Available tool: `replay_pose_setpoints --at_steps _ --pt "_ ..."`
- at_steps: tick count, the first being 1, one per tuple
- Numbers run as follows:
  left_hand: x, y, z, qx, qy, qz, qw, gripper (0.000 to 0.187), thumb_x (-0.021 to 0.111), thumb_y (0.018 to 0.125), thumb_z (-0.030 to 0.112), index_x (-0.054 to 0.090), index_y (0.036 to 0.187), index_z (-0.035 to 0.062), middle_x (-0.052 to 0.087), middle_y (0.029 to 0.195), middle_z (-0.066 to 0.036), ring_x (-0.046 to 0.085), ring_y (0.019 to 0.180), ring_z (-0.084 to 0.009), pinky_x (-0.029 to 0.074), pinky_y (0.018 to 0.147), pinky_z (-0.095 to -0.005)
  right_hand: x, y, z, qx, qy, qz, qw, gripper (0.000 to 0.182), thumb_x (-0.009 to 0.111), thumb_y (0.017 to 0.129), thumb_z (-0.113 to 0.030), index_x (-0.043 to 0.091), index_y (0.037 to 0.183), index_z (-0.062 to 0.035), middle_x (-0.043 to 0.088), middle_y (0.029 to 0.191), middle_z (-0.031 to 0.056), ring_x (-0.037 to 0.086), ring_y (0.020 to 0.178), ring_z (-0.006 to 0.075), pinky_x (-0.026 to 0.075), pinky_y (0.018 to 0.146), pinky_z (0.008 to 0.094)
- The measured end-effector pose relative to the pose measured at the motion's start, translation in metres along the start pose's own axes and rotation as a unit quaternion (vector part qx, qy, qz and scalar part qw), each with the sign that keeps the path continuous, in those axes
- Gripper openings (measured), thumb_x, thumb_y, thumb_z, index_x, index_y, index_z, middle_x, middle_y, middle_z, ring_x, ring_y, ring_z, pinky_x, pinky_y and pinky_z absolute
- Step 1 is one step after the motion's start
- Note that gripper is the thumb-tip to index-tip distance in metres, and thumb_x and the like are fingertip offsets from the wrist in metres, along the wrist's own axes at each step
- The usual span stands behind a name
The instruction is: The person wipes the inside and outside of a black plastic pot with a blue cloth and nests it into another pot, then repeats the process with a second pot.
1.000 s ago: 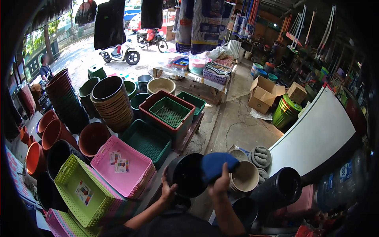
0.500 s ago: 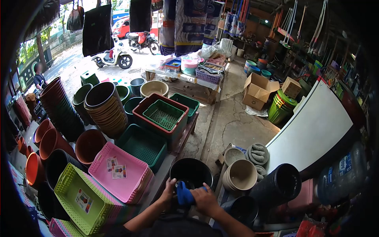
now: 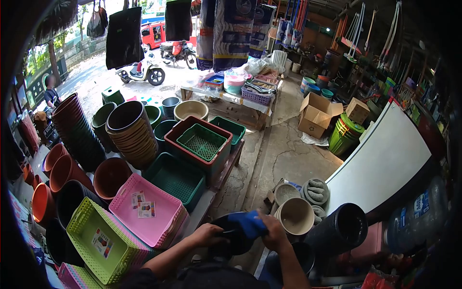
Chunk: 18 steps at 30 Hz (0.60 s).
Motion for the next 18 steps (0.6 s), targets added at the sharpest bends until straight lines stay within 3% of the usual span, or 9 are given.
replay_pose_setpoints --at_steps 2,3,4,5,7,11,15,16,18 --pt "-0.002 0.000 -0.003 -0.078 -0.076 -0.013 0.994 0.035 0.065 0.087 0.036 0.066 0.089 0.0010 0.066 0.080 -0.013 0.064 0.071 -0.0246 0.049 0.065 -0.0373 0.003 0.000 -0.002 -0.008 0.050 0.127 0.991 0.062 0.060 0.077 -0.016 0.045 0.136 -0.0080 0.054 0.130 0.0179 0.047 0.125 0.0378 0.030 0.109 0.0509" --pt "-0.001 -0.001 -0.008 -0.174 -0.186 -0.004 0.967 0.032 0.063 0.090 0.031 0.065 0.097 0.0003 0.067 0.089 -0.012 0.065 0.081 -0.0205 0.051 0.072 -0.0345 0.011 -0.007 -0.004 -0.044 -0.072 0.076 0.994 0.066 0.061 0.077 -0.020 0.043 0.139 -0.0086 0.039 0.145 0.0181 0.033 0.136 0.0371 0.024 0.112 0.0509" --pt "0.002 -0.004 -0.011 -0.268 -0.293 0.005 0.918 0.029 0.060 0.094 0.026 0.065 0.105 -0.0004 0.069 0.099 -0.010 0.066 0.091 -0.0164 0.052 0.080 -0.0317 0.019 -0.012 -0.010 -0.044 -0.071 0.077 0.994 0.066 0.061 0.077 -0.020 0.043 0.139 -0.0086 0.039 0.145 0.0181 0.033 0.136 0.0371 0.024 0.112 0.0509" --pt "0.010 -0.006 -0.018 -0.268 -0.291 0.004 0.918 0.029 0.060 0.094 0.026 0.065 0.105 -0.0004 0.069 0.099 -0.010 0.066 0.091 -0.0164 0.052 0.080 -0.0317 0.030 -0.013 -0.031 -0.037 -0.091 0.006 0.995 0.069 0.062 0.077 -0.022 0.041 0.141 -0.0101 0.031 0.150 0.0162 0.027 0.140 0.0350 0.021 0.113 0.0509" --pt "0.029 -0.005 -0.031 -0.136 -0.491 0.083 0.857 0.057 0.039 0.098 0.052 0.058 0.120 0.0032 0.064 0.105 -0.007 0.061 0.095 -0.0187 0.051 0.084 -0.0348 0.058 -0.016 -0.056 -0.029 -0.110 -0.065 0.991 0.072 0.062 0.076 -0.024 0.038 0.143 -0.0116 0.023 0.154 0.0142 0.020 0.143 0.0329 0.018 0.114 0.0509" --pt "0.017 -0.009 0.015 -0.267 -0.535 0.075 0.798 0.094 0.012 0.088 0.072 0.045 0.133 -0.0028 0.051 0.130 -0.015 0.046 0.122 -0.0209 0.038 0.104 -0.0339 0.086 -0.018 -0.071 -0.084 -0.197 -0.109 0.971 0.074 0.063 0.073 -0.031 0.042 0.141 -0.0115 0.019 0.156 0.0139 0.018 0.143 0.0344 0.015 0.113 0.0541" --pt "0.018 -0.016 0.007 -0.212 -0.495 0.089 0.838 0.080 0.021 0.095 0.063 0.048 0.129 -0.0046 0.057 0.123 -0.014 0.053 0.114 -0.0200 0.043 0.098 -0.0327 0.059 0.010 -0.078 -0.018 -0.203 -0.048 0.978 0.070 0.062 0.077 -0.031 0.043 0.141 -0.0109 0.032 0.150 0.0163 0.030 0.139 0.0340 0.026 0.110 0.0517" --pt "0.018 -0.017 0.006 -0.178 -0.477 0.027 0.860 0.071 0.028 0.098 0.055 0.050 0.126 -0.0056 0.060 0.118 -0.014 0.056 0.109 -0.0190 0.045 0.095 -0.0321 0.056 0.016 -0.066 -0.018 -0.202 -0.048 0.978 0.070 0.062 0.077 -0.031 0.043 0.141 -0.0109 0.032 0.150 0.0163 0.030 0.139 0.0340 0.026 0.110 0.0517" --pt "0.012 -0.019 0.009 -0.142 -0.454 -0.038 0.879 0.062 0.035 0.100 0.048 0.052 0.123 -0.0065 0.062 0.113 -0.013 0.059 0.105 -0.0180 0.048 0.092 -0.0316 0.054 0.029 -0.006 0.123 0.202 -0.090 0.967 0.070 0.060 0.083 -0.031 0.036 0.144 -0.0070 0.033 0.148 0.0186 0.037 0.135 0.0323 0.032 0.110 0.0439"
Point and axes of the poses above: each hand's wrist, its own y-axis towards the middle knuckle, its own x-axis out of the palm, z = x × y, the point moved 2 cm from there along y, towards the middle knuckle
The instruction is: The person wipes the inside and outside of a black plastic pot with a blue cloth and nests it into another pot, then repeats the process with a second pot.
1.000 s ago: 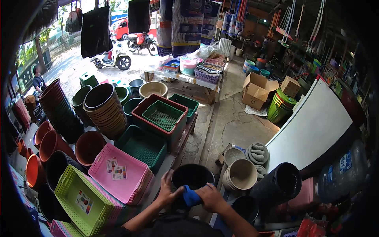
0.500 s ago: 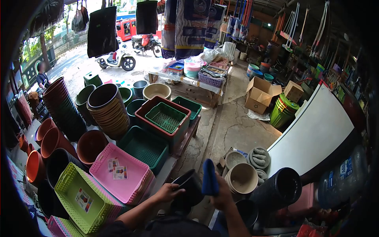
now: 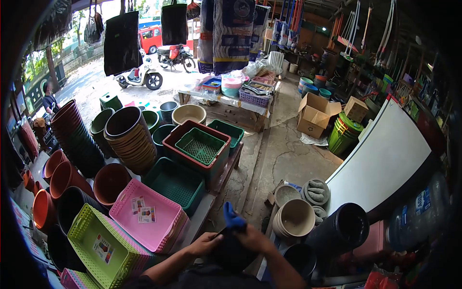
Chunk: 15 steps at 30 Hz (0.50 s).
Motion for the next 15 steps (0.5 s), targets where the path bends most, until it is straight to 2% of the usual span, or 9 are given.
replay_pose_setpoints --at_steps 2,4,5,6,8,10,11,13,15 --pt "-0.002 -0.010 0.015 0.019 -0.056 0.069 0.996 0.045 0.044 0.101 0.034 0.057 0.115 -0.0065 0.066 0.103 -0.010 0.062 0.097 -0.0160 0.050 0.086 -0.0297 -0.029 0.000 0.051 0.008 0.080 -0.043 0.996 0.064 0.056 0.087 -0.030 0.037 0.142 -0.0039 0.039 0.143 0.0198 0.042 0.131 0.0320 0.034 0.109 0.0406" --pt "-0.006 -0.010 0.017 -0.011 -0.130 0.101 0.986 0.045 0.043 0.101 0.035 0.055 0.116 -0.0054 0.064 0.108 -0.013 0.062 0.100 -0.0202 0.051 0.089 -0.0354 -0.021 -0.002 0.082 0.012 0.159 -0.084 0.984 0.058 0.053 0.091 -0.028 0.038 0.140 -0.0007 0.045 0.139 0.0211 0.047 0.127 0.0317 0.036 0.108 0.0373" --pt "-0.005 -0.005 0.026 0.040 -0.260 0.151 0.953 0.045 0.042 0.101 0.036 0.052 0.119 -0.0041 0.062 0.111 -0.015 0.062 0.102 -0.0232 0.050 0.091 -0.0393 -0.010 -0.004 0.098 0.042 0.400 -0.062 0.914 0.052 0.048 0.094 -0.026 0.041 0.138 0.0001 0.048 0.135 0.0202 0.049 0.124 0.0304 0.038 0.107 0.0374" --pt "-0.005 -0.001 0.032 0.090 -0.385 0.198 0.897 0.046 0.042 0.101 0.037 0.050 0.123 -0.0029 0.060 0.115 -0.017 0.062 0.104 -0.0262 0.049 0.094 -0.0432 -0.006 -0.002 0.083 0.070 0.614 -0.039 0.785 0.046 0.044 0.096 -0.023 0.043 0.135 0.0010 0.051 0.132 0.0193 0.052 0.121 0.0292 0.040 0.106 0.0375" --pt "-0.007 0.009 0.032 0.119 -0.439 0.179 0.872 0.053 0.036 0.101 0.043 0.042 0.132 -0.0001 0.054 0.127 -0.020 0.055 0.116 -0.0319 0.041 0.103 -0.0507 0.022 -0.003 0.071 0.109 0.606 0.035 0.787 0.041 0.040 0.097 -0.021 0.047 0.131 0.0011 0.055 0.127 0.0200 0.054 0.118 0.0300 0.042 0.103 0.0412" --pt "-0.006 0.019 0.039 0.154 -0.506 0.210 0.822 0.058 0.027 0.101 0.048 0.039 0.136 0.0026 0.050 0.133 -0.020 0.049 0.124 -0.0333 0.035 0.108 -0.0513 0.061 0.001 0.094 -0.032 0.382 0.185 0.905 0.045 0.042 0.096 -0.024 0.045 0.134 0.0015 0.052 0.130 0.0214 0.049 0.122 0.0342 0.037 0.106 0.0447" --pt "-0.010 0.024 0.034 0.145 -0.517 0.210 0.817 0.064 0.021 0.100 0.051 0.039 0.137 0.0017 0.048 0.137 -0.019 0.044 0.128 -0.0341 0.031 0.110 -0.0517 0.082 0.000 0.107 -0.101 0.254 0.254 0.928 0.048 0.042 0.095 -0.025 0.043 0.135 0.0018 0.051 0.132 0.0221 0.046 0.125 0.0362 0.034 0.107 0.0465" --pt "-0.023 0.035 0.030 0.145 -0.532 0.188 0.813 0.066 0.018 0.100 0.052 0.040 0.136 0.0006 0.049 0.136 -0.019 0.045 0.127 -0.0341 0.032 0.110 -0.0507 0.110 -0.004 0.117 -0.228 -0.018 0.372 0.900 0.052 0.044 0.094 -0.027 0.041 0.137 0.0023 0.048 0.135 0.0234 0.041 0.129 0.0404 0.029 0.110 0.0500" --pt "-0.034 0.043 0.026 0.140 -0.546 0.166 0.809 0.068 0.016 0.100 0.053 0.041 0.135 -0.0005 0.049 0.135 -0.019 0.046 0.127 -0.0341 0.032 0.110 -0.0497 0.082 -0.008 0.031 -0.223 -0.060 0.370 0.900 0.056 0.047 0.091 -0.030 0.041 0.139 -0.0001 0.042 0.141 0.0212 0.031 0.135 0.0396 0.021 0.112 0.0513"
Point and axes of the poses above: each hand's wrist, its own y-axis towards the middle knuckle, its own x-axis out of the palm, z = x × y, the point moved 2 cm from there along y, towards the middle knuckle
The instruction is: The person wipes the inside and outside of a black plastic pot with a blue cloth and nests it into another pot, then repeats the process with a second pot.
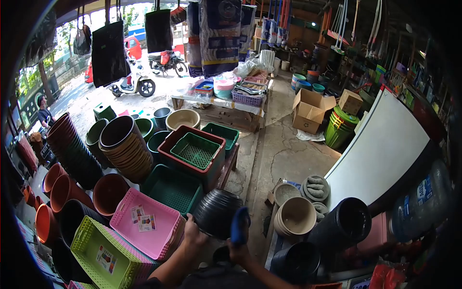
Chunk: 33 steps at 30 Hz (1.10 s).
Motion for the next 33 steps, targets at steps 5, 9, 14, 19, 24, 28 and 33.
replay_pose_setpoints --at_steps 5,9,14,19,24,28,33 --pt "0.036 -0.016 -0.014 0.045 0.339 0.233 0.910 0.094 0.014 0.088 0.074 0.042 0.133 -0.0036 0.055 0.127 -0.020 0.055 0.116 -0.0305 0.042 0.103 -0.0421 -0.010 0.048 -0.043 -0.107 -0.207 -0.253 0.939 0.068 0.054 0.081 -0.040 0.042 0.141 -0.0105 0.024 0.155 0.0117 0.020 0.142 0.0334 0.014 0.112 0.0502" --pt "0.016 -0.016 -0.018 0.002 0.333 0.039 0.942 0.100 0.015 0.081 0.081 0.044 0.130 -0.0004 0.057 0.121 -0.019 0.057 0.113 -0.0274 0.049 0.095 -0.0411 -0.020 0.074 -0.043 -0.143 -0.278 -0.314 0.896 0.073 0.055 0.077 -0.044 0.041 0.143 -0.0158 0.030 0.152 0.0080 0.035 0.129 0.0299 0.024 0.103 0.0431" --pt "0.018 -0.025 -0.018 -0.063 0.589 -0.081 0.801 0.059 0.041 0.097 0.052 0.057 0.110 -0.0031 0.064 0.096 -0.008 0.062 0.083 -0.0133 0.051 0.073 -0.0270 -0.045 0.109 -0.041 -0.105 -0.272 -0.244 0.925 0.064 0.057 0.083 -0.046 0.047 0.137 -0.0127 0.050 0.131 0.0148 0.049 0.119 0.0243 0.034 0.100 0.0389" --pt "0.011 -0.029 -0.017 -0.125 0.489 -0.098 0.858 0.036 0.056 0.096 0.030 0.057 0.110 -0.0034 0.064 0.098 -0.009 0.064 0.085 -0.0167 0.054 0.076 -0.0316 -0.090 0.101 0.046 0.554 0.243 -0.321 0.729 0.047 0.051 0.091 -0.046 0.062 0.115 -0.0065 0.067 0.099 0.0074 0.063 0.092 0.0183 0.050 0.081 0.0281" --pt "0.001 -0.025 -0.036 -0.081 0.264 0.033 0.960 0.047 0.056 0.094 0.036 0.052 0.119 -0.0038 0.060 0.115 -0.019 0.063 0.100 -0.0298 0.051 0.089 -0.0441 -0.091 0.023 0.095 0.451 0.561 -0.022 0.693 0.037 0.049 0.096 -0.035 0.059 0.114 -0.0038 0.064 0.108 0.0070 0.062 0.098 0.0166 0.049 0.088 0.0285" --pt "0.028 -0.020 -0.056 -0.172 0.097 -0.018 0.980 0.056 0.040 0.098 0.046 0.047 0.130 0.0003 0.057 0.123 -0.018 0.057 0.114 -0.0327 0.044 0.100 -0.0491 -0.075 -0.017 0.077 0.322 0.444 0.154 0.822 0.048 0.046 0.095 -0.033 0.046 0.130 0.0016 0.053 0.128 0.0139 0.051 0.119 0.0231 0.036 0.106 0.0384" --pt "0.006 -0.009 -0.099 -0.102 0.224 0.102 0.964 0.047 0.042 0.100 0.038 0.052 0.120 -0.0030 0.062 0.114 -0.017 0.064 0.099 -0.0282 0.051 0.090 -0.0425 -0.081 0.040 -0.051 0.098 -0.151 0.080 0.980 0.064 0.056 0.084 -0.036 0.040 0.139 -0.0073 0.045 0.139 0.0180 0.040 0.131 0.0319 0.024 0.113 0.0450"
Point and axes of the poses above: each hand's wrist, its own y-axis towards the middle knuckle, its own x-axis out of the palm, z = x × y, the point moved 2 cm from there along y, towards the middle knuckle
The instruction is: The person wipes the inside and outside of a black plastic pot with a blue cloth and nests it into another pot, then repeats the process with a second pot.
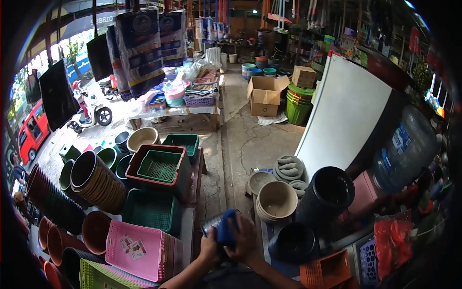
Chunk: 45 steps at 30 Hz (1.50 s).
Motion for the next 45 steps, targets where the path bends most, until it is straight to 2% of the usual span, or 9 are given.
replay_pose_setpoints --at_steps 2,11,17,22,24,30,32,38,45 --pt "0.005 0.002 -0.010 0.100 0.174 -0.072 0.977 0.040 0.046 0.100 0.032 0.057 0.113 -0.0037 0.065 0.105 -0.012 0.065 0.092 -0.0201 0.053 0.083 -0.0344 -0.011 0.010 0.001 -0.069 -0.213 -0.143 0.964 0.068 0.060 0.079 -0.037 0.041 0.139 -0.0105 0.043 0.140 0.0191 0.040 0.132 0.0334 0.023 0.112 0.0469" --pt "0.015 -0.015 0.020 -0.014 0.206 -0.096 0.974 0.044 0.056 0.095 0.036 0.054 0.112 -0.0038 0.064 0.103 -0.013 0.065 0.088 -0.0220 0.054 0.081 -0.0363 -0.060 -0.005 0.100 0.405 0.356 -0.098 0.836 0.038 0.053 0.089 -0.012 0.051 0.125 -0.0005 0.058 0.114 0.0263 0.056 0.109 0.0384 0.041 0.097 0.0429" --pt "0.027 -0.011 0.010 -0.027 0.142 -0.078 0.986 0.048 0.054 0.096 0.037 0.052 0.115 -0.0065 0.064 0.104 -0.016 0.065 0.091 -0.0271 0.054 0.083 -0.0397 -0.052 -0.074 0.083 -0.118 -0.085 0.038 0.989 0.027 0.045 0.088 -0.003 0.060 0.109 0.0049 0.061 0.110 0.0234 0.059 0.104 0.0379 0.045 0.093 0.0439" --pt "0.042 0.001 -0.005 -0.010 0.162 -0.086 0.983 0.046 0.055 0.096 0.036 0.053 0.115 -0.0058 0.064 0.103 -0.017 0.065 0.091 -0.0272 0.054 0.083 -0.0403 -0.089 -0.112 0.095 0.043 0.063 0.014 0.997 0.033 0.042 0.084 -0.002 0.060 0.111 0.0029 0.059 0.117 0.0226 0.057 0.110 0.0348 0.045 0.095 0.0418" --pt "0.050 0.007 -0.022 0.001 0.184 -0.084 0.979 0.045 0.057 0.095 0.035 0.055 0.113 -0.0051 0.065 0.103 -0.017 0.065 0.091 -0.0253 0.053 0.083 -0.0396 -0.129 -0.083 0.053 0.347 0.545 0.216 0.732 0.041 0.048 0.080 -0.009 0.055 0.119 0.0021 0.059 0.118 0.0174 0.057 0.112 0.0316 0.043 0.099 0.0395" --pt "0.112 -0.004 -0.074 0.149 0.599 -0.369 0.695 0.025 0.061 0.093 0.021 0.064 0.102 -0.0027 0.069 0.100 -0.011 0.064 0.080 -0.0145 0.052 0.075 -0.0312 -0.201 -0.108 0.032 0.232 0.454 0.444 0.737 0.052 0.054 0.077 -0.017 0.050 0.125 0.0022 0.055 0.123 0.0145 0.054 0.114 0.0290 0.041 0.101 0.0403" --pt "0.116 0.002 -0.108 0.327 0.675 -0.495 0.439 0.023 0.063 0.087 0.018 0.065 0.106 0.0053 0.068 0.101 -0.011 0.068 0.081 -0.0248 0.053 0.072 -0.0351 -0.213 -0.125 0.032 0.252 0.434 0.489 0.714 0.051 0.054 0.078 -0.017 0.050 0.125 0.0019 0.056 0.121 0.0143 0.054 0.113 0.0289 0.041 0.100 0.0402" --pt "0.095 0.025 -0.194 0.350 0.697 -0.597 0.190 0.023 0.059 0.083 0.021 0.064 0.105 0.0145 0.066 0.098 -0.006 0.067 0.084 -0.0268 0.052 0.071 -0.0406 -0.227 -0.178 0.023 0.275 0.356 0.578 0.681 0.048 0.054 0.079 -0.018 0.052 0.122 0.0008 0.057 0.117 0.0130 0.056 0.109 0.0281 0.043 0.097 0.0393" --pt "0.094 0.050 -0.251 0.190 0.805 -0.554 0.096 0.038 0.079 0.069 0.041 0.071 0.088 0.0097 0.071 0.088 -0.009 0.069 0.088 -0.0269 0.054 0.072 -0.0389 -0.228 -0.209 0.012 0.314 0.336 0.596 0.658 0.046 0.053 0.079 -0.019 0.052 0.120 0.0008 0.058 0.116 0.0128 0.057 0.108 0.0276 0.043 0.096 0.0379"
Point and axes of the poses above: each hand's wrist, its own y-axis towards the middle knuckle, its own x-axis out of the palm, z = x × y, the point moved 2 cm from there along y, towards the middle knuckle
